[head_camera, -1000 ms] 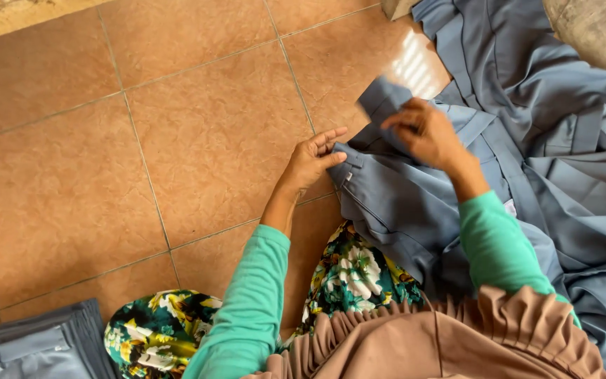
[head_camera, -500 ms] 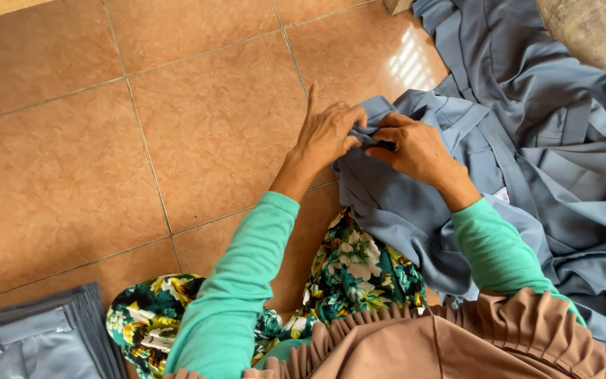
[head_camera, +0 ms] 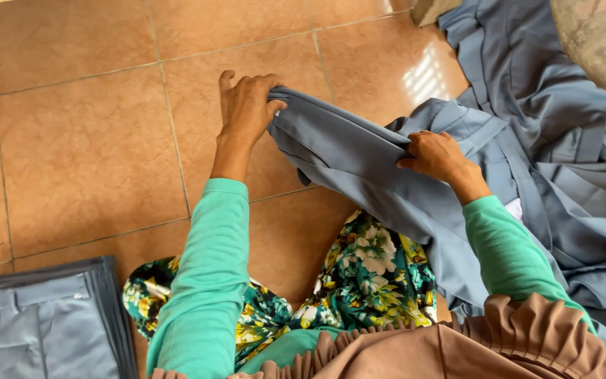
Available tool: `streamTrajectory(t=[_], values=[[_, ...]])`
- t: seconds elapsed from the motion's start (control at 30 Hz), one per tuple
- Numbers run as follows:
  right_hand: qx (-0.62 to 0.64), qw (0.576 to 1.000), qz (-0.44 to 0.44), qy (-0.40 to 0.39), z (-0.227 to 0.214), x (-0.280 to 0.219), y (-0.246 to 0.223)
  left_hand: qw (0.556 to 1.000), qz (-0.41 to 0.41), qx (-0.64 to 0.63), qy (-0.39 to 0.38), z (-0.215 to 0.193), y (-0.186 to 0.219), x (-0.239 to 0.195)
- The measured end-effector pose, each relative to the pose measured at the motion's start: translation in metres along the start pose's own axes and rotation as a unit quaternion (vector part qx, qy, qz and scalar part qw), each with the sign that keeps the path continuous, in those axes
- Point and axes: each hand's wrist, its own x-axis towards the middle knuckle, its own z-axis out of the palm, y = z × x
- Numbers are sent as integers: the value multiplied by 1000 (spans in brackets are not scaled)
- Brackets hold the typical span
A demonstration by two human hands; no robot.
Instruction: The person sits on a tiled floor and folds multiple pairs of grey trousers by hand. Each pair is laid flat, legs aligned, then folded in thirds and smoothed before being stacked into a neat pile.
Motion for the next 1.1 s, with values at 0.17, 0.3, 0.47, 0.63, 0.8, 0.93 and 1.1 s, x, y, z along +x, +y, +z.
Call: streamTrajectory(t=[0.17, 0.3, 0.47, 0.63, 0.8, 0.93, 1.1], values=[[16, 997, 74, 11, -2, 32, -12, 994, -101, -24, -24, -20, -36, -38], [-58, 982, 74, 164, -31, 61, 17, 995, -95, 0, -5, 7, -61, -42], [-73, 836, -54, 542, -102, 57, -17, 922, 55, 87, 374, -55, -43, -47], [-29, 858, -151, 490, 40, 111, -64, 900, 19, 212, 381, -40, -120, -112], [3, 883, -279, 376, 105, 98, -214, 916, 2, 275, 292, 57, -222, -227], [-5, 891, -297, 342, 212, 121, -271, 936, -108, 292, 164, 104, -271, -310], [16, 893, -301, 335, 223, 133, -353, 880, -352, 313, -66, 92, -305, -347]])
